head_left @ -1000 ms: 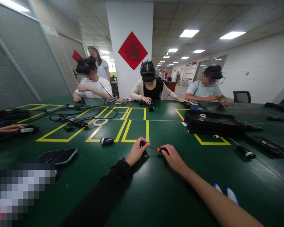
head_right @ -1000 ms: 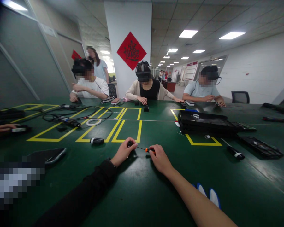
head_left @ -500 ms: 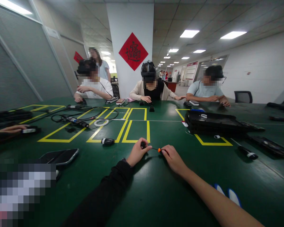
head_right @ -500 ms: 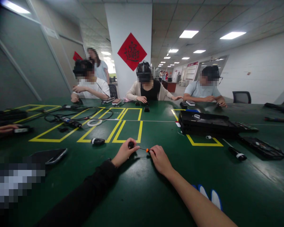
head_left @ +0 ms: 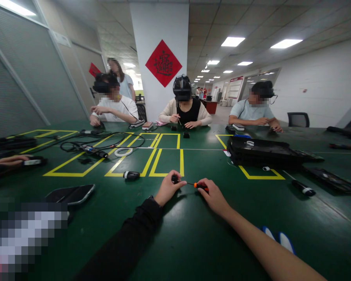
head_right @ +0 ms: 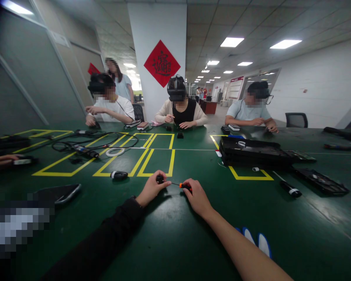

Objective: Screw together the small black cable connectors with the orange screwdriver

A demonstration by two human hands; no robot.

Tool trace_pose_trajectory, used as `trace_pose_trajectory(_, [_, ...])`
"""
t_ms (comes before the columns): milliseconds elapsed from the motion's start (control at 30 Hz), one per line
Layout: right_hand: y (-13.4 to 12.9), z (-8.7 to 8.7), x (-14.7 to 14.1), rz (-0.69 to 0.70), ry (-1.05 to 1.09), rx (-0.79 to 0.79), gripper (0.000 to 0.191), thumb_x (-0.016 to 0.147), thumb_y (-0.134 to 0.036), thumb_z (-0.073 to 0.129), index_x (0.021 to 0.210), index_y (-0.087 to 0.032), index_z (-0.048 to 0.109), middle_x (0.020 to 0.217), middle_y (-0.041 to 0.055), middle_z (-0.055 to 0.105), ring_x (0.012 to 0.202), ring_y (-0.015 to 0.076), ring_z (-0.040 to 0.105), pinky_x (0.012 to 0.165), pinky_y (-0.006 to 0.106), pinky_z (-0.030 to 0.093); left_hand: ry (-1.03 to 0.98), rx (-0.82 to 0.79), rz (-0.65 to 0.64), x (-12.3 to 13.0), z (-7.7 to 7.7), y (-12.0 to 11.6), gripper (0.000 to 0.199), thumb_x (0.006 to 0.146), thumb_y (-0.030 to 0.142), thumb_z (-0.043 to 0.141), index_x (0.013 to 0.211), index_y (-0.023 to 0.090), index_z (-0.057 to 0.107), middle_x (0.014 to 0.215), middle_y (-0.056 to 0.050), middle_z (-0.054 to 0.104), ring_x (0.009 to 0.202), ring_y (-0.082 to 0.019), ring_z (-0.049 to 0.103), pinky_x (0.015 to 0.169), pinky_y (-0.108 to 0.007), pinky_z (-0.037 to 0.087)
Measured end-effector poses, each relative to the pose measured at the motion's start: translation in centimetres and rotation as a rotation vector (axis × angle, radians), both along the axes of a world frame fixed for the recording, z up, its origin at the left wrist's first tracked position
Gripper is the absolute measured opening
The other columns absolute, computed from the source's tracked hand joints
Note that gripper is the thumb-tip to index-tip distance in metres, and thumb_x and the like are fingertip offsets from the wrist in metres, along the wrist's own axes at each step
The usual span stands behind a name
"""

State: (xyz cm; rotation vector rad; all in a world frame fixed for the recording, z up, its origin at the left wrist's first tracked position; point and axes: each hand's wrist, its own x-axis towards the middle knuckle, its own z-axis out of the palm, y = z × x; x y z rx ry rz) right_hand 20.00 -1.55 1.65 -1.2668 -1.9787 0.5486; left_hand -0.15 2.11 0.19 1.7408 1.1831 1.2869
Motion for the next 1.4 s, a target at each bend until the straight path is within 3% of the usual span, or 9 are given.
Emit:
trace_pose_trajectory(867, [0.06,-0.13,0.03,-0.008,-0.004,-0.013,0.018,0.080,-0.024,0.049,0.096,-0.020,0.057,0.095,0.0041,0.057,0.090,0.0165,0.051,0.082,0.031,0.040,0.021,0.013,0.000,0.20,0.25,-0.14,0.026,0.066,0.037,0.063,0.074,0.016,0.050,0.069,0.003,0.052,0.062,-0.009,0.048,0.061,-0.022,0.038])
trace_pose_trajectory(1067, [0.36,-0.25,-0.03,0.002,-0.054,0.016,0.023,0.086,-0.026,0.039,0.093,-0.019,0.060,0.092,0.0058,0.058,0.091,0.0174,0.050,0.083,0.033,0.039,0.022,0.027,-0.003,0.12,0.29,-0.23,0.025,0.068,0.036,0.062,0.076,0.017,0.050,0.069,0.003,0.052,0.063,-0.010,0.047,0.061,-0.022,0.037])
trace_pose_trajectory(1400, [0.18,-0.13,-0.19,-0.002,-0.029,-0.003,0.020,0.083,-0.026,0.044,0.096,-0.021,0.058,0.096,0.0048,0.058,0.091,0.0177,0.050,0.082,0.033,0.039,0.026,0.026,0.008,0.12,0.41,-0.35,0.021,0.070,0.035,0.060,0.075,0.017,0.050,0.069,0.003,0.052,0.064,-0.010,0.048,0.062,-0.022,0.038])
